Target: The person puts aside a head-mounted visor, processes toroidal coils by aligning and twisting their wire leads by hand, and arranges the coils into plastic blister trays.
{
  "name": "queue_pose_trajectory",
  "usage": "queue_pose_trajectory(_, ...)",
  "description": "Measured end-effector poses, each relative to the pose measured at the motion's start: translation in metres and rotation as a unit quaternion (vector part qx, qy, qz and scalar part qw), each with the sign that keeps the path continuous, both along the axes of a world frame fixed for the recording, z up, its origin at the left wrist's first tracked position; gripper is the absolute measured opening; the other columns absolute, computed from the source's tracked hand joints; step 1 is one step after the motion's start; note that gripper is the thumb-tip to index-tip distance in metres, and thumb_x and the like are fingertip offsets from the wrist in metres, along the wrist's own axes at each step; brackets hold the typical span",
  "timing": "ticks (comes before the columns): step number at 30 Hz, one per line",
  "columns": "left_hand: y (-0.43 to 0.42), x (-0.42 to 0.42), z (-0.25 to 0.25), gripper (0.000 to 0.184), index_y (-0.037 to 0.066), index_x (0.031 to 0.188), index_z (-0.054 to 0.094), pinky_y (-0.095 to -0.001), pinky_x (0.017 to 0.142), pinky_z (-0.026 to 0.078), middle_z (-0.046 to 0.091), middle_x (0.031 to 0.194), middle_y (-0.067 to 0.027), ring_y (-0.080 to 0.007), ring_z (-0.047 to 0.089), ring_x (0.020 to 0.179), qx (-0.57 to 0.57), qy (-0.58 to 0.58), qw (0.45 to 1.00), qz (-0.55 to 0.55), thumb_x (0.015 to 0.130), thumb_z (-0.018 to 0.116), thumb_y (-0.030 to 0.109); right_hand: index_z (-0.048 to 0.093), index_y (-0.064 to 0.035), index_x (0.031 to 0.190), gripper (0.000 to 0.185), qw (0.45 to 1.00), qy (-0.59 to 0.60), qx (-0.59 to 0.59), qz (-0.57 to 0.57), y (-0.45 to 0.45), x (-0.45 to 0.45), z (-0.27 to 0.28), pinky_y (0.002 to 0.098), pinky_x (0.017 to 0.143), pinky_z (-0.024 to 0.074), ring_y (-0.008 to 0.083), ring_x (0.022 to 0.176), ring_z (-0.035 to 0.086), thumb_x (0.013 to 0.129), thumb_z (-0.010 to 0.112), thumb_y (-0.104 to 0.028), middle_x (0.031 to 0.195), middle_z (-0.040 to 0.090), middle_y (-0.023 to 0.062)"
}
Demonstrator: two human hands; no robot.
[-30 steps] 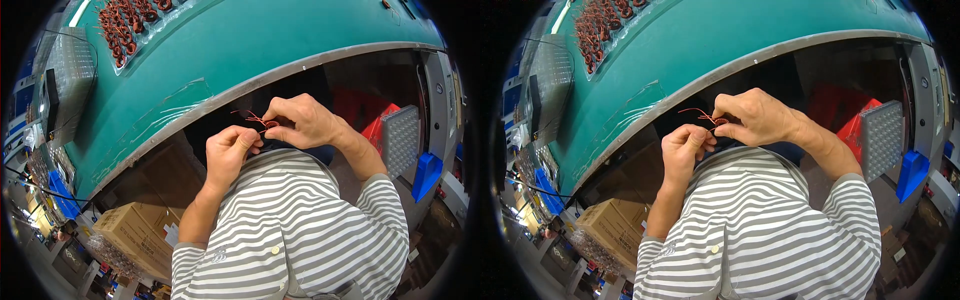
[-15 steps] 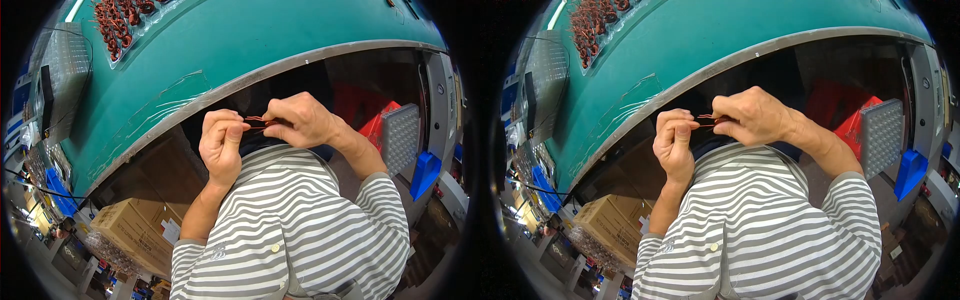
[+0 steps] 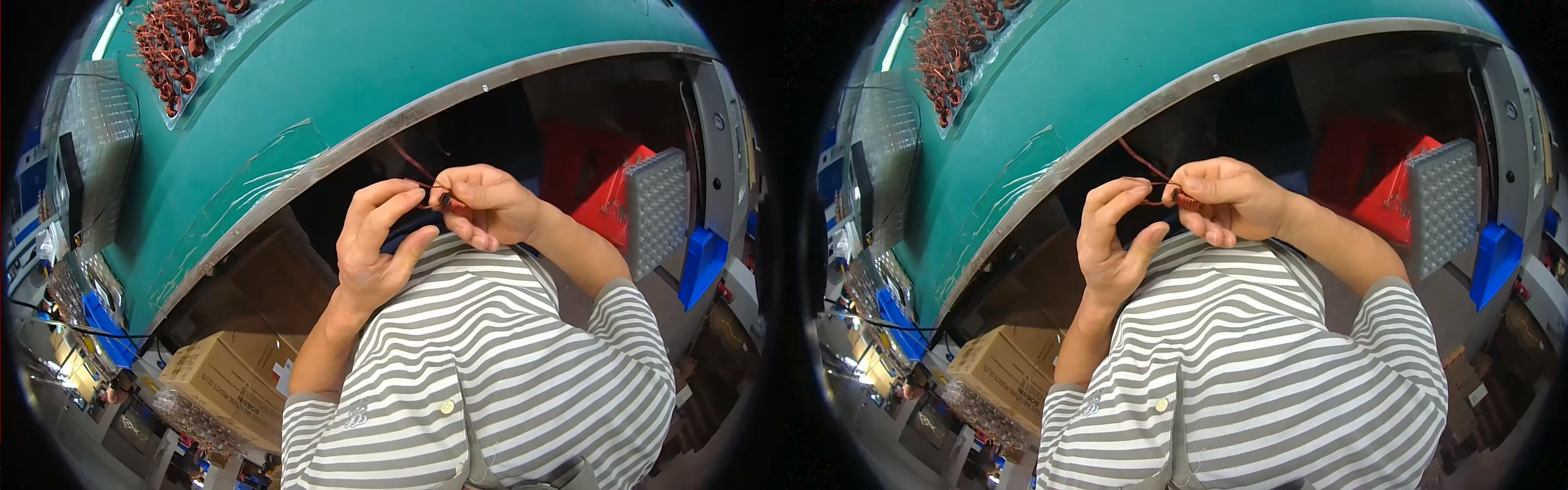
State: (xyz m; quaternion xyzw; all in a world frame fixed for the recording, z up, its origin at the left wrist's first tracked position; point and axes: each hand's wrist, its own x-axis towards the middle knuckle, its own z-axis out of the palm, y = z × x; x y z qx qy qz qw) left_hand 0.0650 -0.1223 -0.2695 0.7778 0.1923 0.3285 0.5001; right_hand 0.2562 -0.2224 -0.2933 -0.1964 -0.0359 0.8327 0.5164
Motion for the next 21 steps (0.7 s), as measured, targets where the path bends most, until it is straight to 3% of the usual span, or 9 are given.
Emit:
queue_pose_trajectory(3, 0.0, 0.006, -0.001, 0.033, 0.004, 0.101, 0.069, -0.0318, 0.072, 0.053, 0.064, 0.101, -0.0106, -0.0236, 0.064, 0.088, 0.051, 0.025, 0.998, -0.001, 0.07, 0.079, -0.004, 0.06, -0.0006, 0.098, 0.038, 0.996, 0.043, -0.073, 0.007, -0.003, -0.006, 0.0, 0.0199, 0.037, 0.0457, 0.0118, 0.05, 0.061, 0.105, 0.042, -0.034, 0.071, 0.064, 0.0111)
queue_pose_trajectory(7, 0.003, 0.002, 0.001, 0.027, 0.0, 0.094, 0.068, -0.0297, 0.068, 0.054, 0.066, 0.087, -0.01, -0.0222, 0.066, 0.078, 0.074, 0.078, 0.994, -0.024, 0.07, 0.08, -0.005, 0.06, 0.0011, 0.094, 0.046, 0.996, 0.005, -0.085, 0.01, -0.002, -0.006, 0.002, 0.0199, 0.037, 0.0467, 0.0131, 0.047, 0.061, 0.106, 0.037, -0.037, 0.068, 0.065, 0.0128)
queue_pose_trajectory(11, 0.006, 0.0, 0.002, 0.028, 0.005, 0.095, 0.071, -0.0309, 0.066, 0.051, 0.066, 0.085, -0.0082, -0.0226, 0.065, 0.076, 0.066, 0.075, 0.995, -0.025, 0.069, 0.081, 0.0, 0.061, 0.0049, 0.091, 0.055, 0.991, -0.08, -0.098, 0.043, 0.004, -0.004, 0.005, 0.0217, 0.035, 0.0475, 0.0159, 0.043, 0.061, 0.106, 0.033, -0.04, 0.063, 0.064, 0.0154)
queue_pose_trajectory(16, 0.006, 0.005, 0.019, 0.017, 0.001, 0.082, 0.069, -0.0329, 0.065, 0.052, 0.067, 0.081, -0.0118, -0.0258, 0.064, 0.073, 0.062, 0.094, 0.994, -0.002, 0.069, 0.076, -0.007, 0.064, 0.0047, 0.086, 0.064, 0.966, -0.214, -0.11, 0.095, 0.009, -0.003, 0.014, 0.024, 0.035, 0.0472, 0.0165, 0.043, 0.062, 0.104, 0.035, -0.049, 0.061, 0.065, 0.015)
queue_pose_trajectory(18, 0.014, 0.002, 0.021, 0.018, 0.002, 0.08, 0.07, -0.0346, 0.062, 0.051, 0.067, 0.079, -0.0115, -0.0258, 0.063, 0.069, 0.1, 0.063, 0.993, -0.024, 0.066, 0.074, -0.008, 0.066, 0.001, 0.088, 0.064, 0.924, -0.359, -0.048, 0.122, 0.015, -0.006, 0.026, 0.025, 0.038, 0.0471, 0.0141, 0.043, 0.059, 0.103, 0.035, -0.053, 0.062, 0.065, 0.011)
queue_pose_trajectory(20, 0.02, 0.002, 0.026, 0.013, 0.002, 0.078, 0.069, -0.0338, 0.063, 0.052, 0.066, 0.077, -0.0118, -0.0253, 0.064, 0.07, 0.052, 0.078, 0.996, -0.001, 0.07, 0.075, -0.006, 0.062, -0.0053, 0.116, 0.038, 0.902, -0.431, 0.015, 0.017, 0.016, -0.012, 0.019, 0.0246, 0.049, 0.0498, 0.0103, 0.059, 0.062, 0.103, 0.044, -0.037, 0.081, 0.068, 0.0075)
queue_pose_trajectory(21, 0.02, 0.0, 0.029, 0.011, 0.001, 0.081, 0.07, -0.0329, 0.062, 0.052, 0.067, 0.078, -0.0121, -0.0245, 0.065, 0.07, 0.029, 0.098, 0.995, 0.005, 0.073, 0.076, -0.004, 0.057, -0.0041, 0.123, 0.035, 0.877, -0.478, 0.051, 0.008, 0.019, -0.01, 0.027, 0.0245, 0.051, 0.049, 0.0094, 0.061, 0.06, 0.099, 0.056, -0.029, 0.085, 0.067, 0.0065)
